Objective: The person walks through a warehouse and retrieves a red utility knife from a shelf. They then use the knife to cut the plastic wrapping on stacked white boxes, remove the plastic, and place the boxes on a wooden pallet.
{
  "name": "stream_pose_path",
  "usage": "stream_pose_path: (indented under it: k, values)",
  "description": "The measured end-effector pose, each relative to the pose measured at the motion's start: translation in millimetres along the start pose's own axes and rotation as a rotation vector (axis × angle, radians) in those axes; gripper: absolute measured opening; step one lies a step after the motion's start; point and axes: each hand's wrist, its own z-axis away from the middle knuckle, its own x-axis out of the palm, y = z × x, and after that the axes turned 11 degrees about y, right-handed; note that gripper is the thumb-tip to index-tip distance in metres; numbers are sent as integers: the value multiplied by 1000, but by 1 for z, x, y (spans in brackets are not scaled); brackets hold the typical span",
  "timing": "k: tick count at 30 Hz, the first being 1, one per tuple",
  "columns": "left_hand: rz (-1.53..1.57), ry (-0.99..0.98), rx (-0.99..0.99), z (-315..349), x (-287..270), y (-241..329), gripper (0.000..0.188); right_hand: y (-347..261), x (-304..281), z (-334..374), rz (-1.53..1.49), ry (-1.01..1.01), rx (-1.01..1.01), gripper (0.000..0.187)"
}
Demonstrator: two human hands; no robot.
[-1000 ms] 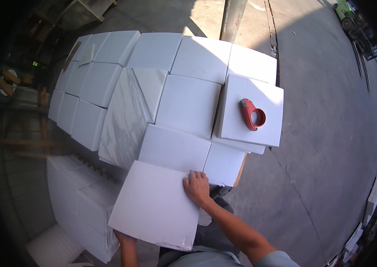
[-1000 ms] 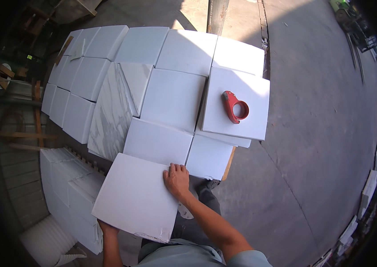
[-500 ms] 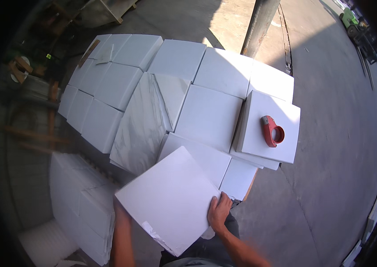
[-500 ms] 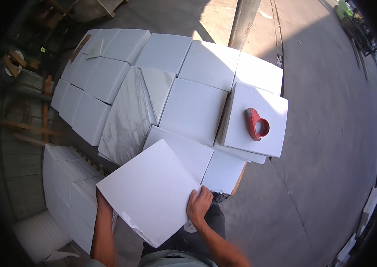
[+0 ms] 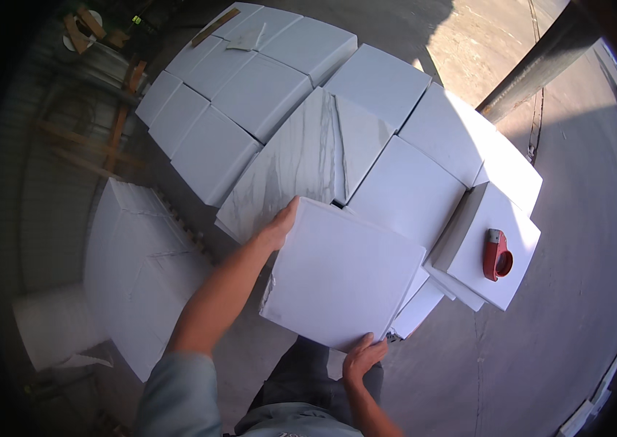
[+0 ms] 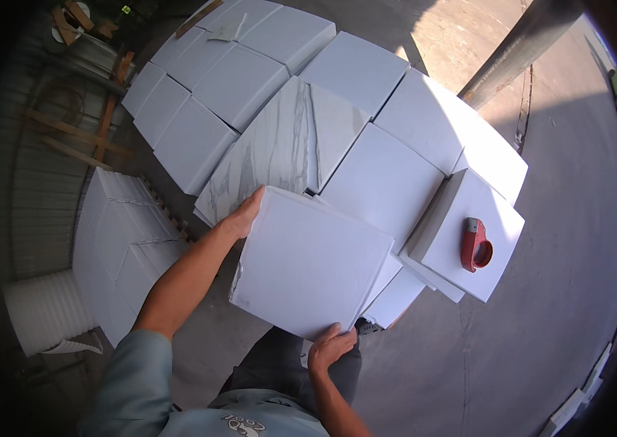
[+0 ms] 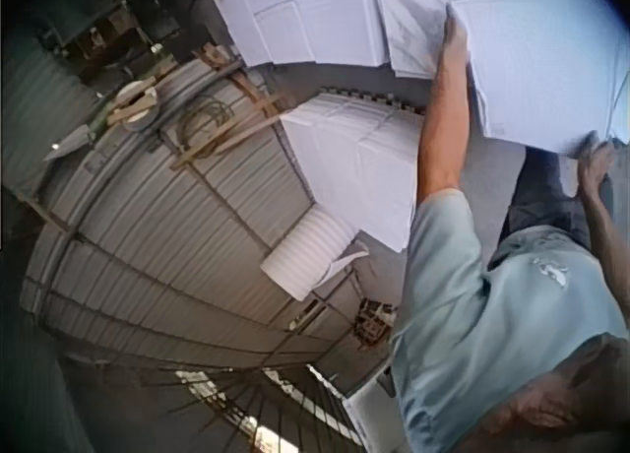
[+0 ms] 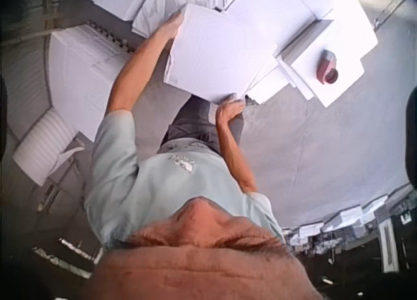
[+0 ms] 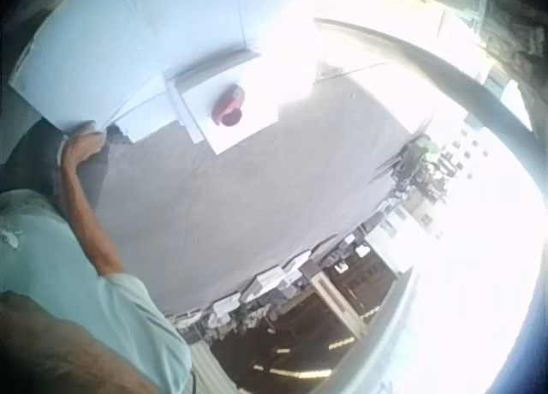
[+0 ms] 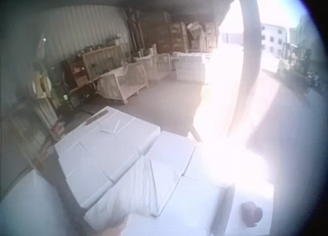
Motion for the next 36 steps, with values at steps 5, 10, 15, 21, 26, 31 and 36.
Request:
stream_pose_path:
  k: [5, 10, 15, 21, 26, 31, 36]
  values:
    - [-132, -89, 117, 58, -5, 6, 71, 22, -6, -8, 6, -90, -80, 54]
    - [-862, 366, 607, 86, -58, -162, 43, 34, -10, -20, 34, -158, -212, 58]
    - [-533, 674, 538, 166, -39, -163, 37, 44, -2, -23, -56, -145, -242, 62]
    - [-477, 705, 491, 165, -37, -173, 36, 48, -5, -25, -64, -169, -257, 64]
    - [-59, 756, 778, 164, -27, -171, 37, 50, -2, -20, -125, -136, -252, 67]
    - [-144, 724, 588, 156, -31, -176, 36, 51, 5, -22, -21, -56, -282, 70]
    - [-76, 676, 615, 158, -30, -172, 38, 27, -38, -45, 37, -355, -307, 63]
